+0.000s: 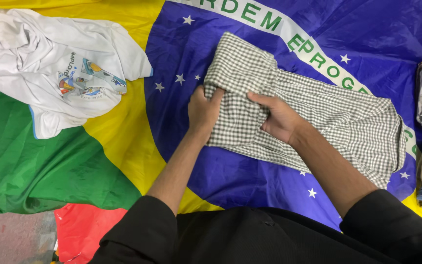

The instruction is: The person folds a checkered shirt and a white long-sleeved shirt on a Brazilian flag spread on the floor. The person smooths and aligns each garment, folds sleeves and sides, then stacks the folded shirts together.

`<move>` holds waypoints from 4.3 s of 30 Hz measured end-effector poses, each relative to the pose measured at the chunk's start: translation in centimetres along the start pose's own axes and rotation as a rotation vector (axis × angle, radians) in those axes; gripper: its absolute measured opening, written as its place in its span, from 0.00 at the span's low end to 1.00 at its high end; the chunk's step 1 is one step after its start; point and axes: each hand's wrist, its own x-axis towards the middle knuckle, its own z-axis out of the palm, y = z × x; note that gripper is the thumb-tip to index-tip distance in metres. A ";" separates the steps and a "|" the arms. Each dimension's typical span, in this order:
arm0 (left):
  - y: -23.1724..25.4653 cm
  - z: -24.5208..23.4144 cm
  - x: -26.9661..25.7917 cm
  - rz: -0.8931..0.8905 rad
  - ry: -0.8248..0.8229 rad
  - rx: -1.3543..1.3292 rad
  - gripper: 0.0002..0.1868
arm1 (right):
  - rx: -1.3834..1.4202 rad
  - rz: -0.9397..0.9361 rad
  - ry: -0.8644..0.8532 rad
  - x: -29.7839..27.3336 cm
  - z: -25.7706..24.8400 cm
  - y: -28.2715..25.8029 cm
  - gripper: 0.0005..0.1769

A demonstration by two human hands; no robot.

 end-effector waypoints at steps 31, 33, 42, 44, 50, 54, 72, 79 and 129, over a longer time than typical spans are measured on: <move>-7.0 -4.3 -8.7 0.873 -0.154 0.649 0.24 | -0.101 -0.096 0.359 10.0 -2.2 -2.0 0.12; -7.0 -4.2 -8.9 0.914 -0.164 0.691 0.26 | -0.150 -0.137 0.442 11.2 -2.6 -2.3 0.08; -7.9 -2.0 -8.2 0.851 -0.254 0.892 0.34 | -0.483 -0.424 0.658 12.2 -3.1 -0.3 0.18; -8.1 -2.2 -8.1 0.815 -0.298 0.866 0.39 | -0.714 -0.769 0.710 10.8 -3.0 0.5 0.19; -8.6 -2.8 -8.7 0.820 -0.383 0.963 0.45 | -1.408 -0.887 0.376 6.6 -1.1 5.8 0.37; -8.2 -2.7 -8.2 0.822 -0.398 0.967 0.41 | -1.662 -0.556 0.160 5.6 -0.8 9.0 0.47; -2.2 0.5 1.9 0.304 -0.127 0.159 0.31 | -0.656 -0.113 0.133 2.5 1.1 1.8 0.55; 1.6 5.9 -7.6 0.555 -0.602 -0.143 0.27 | -0.108 -0.204 0.408 -2.0 -3.9 2.2 0.37; -0.2 20.9 -21.3 0.549 -0.257 0.839 0.50 | 0.119 -0.046 0.553 -12.0 -34.6 11.6 0.20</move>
